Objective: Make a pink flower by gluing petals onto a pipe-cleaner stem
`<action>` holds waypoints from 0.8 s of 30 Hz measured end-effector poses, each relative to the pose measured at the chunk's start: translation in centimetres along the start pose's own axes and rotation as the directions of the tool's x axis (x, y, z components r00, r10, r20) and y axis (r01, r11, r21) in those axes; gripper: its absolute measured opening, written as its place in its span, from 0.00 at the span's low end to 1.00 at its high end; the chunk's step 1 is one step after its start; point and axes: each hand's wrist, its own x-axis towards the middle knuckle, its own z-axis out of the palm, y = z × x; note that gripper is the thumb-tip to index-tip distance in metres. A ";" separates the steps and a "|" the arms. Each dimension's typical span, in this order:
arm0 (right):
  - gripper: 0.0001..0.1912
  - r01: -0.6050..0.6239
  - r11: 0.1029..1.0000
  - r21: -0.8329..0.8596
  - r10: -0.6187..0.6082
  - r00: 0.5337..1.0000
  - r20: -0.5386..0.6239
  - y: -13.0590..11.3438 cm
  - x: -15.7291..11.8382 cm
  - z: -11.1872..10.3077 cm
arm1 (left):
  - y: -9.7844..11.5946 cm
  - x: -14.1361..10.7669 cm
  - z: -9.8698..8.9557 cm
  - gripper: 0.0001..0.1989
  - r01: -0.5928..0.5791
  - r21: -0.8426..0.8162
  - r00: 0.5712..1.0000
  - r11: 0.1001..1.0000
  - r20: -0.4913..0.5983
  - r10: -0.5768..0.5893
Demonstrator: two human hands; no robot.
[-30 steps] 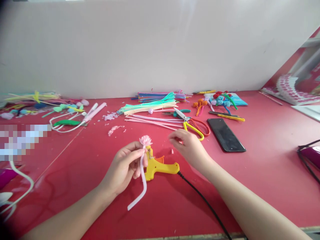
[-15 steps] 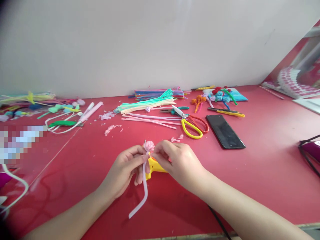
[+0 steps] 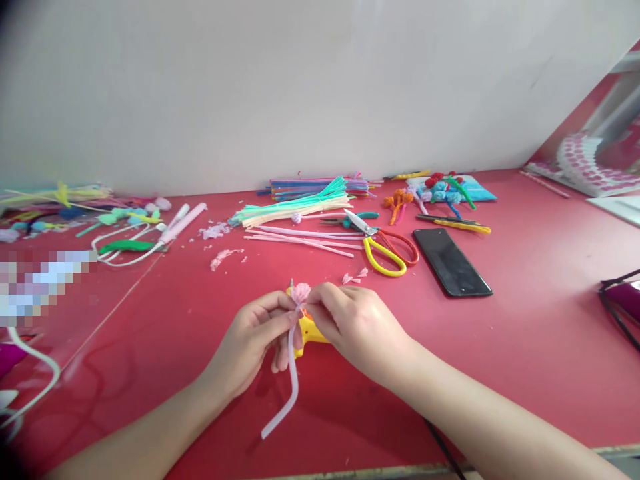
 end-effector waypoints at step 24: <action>0.04 -0.006 0.997 -0.078 -0.001 0.996 -0.086 -0.1 -0.3 0.2 | 0.0 0.0 0.0 0.08 0.017 -0.054 1.000 0.998 0.009 -0.016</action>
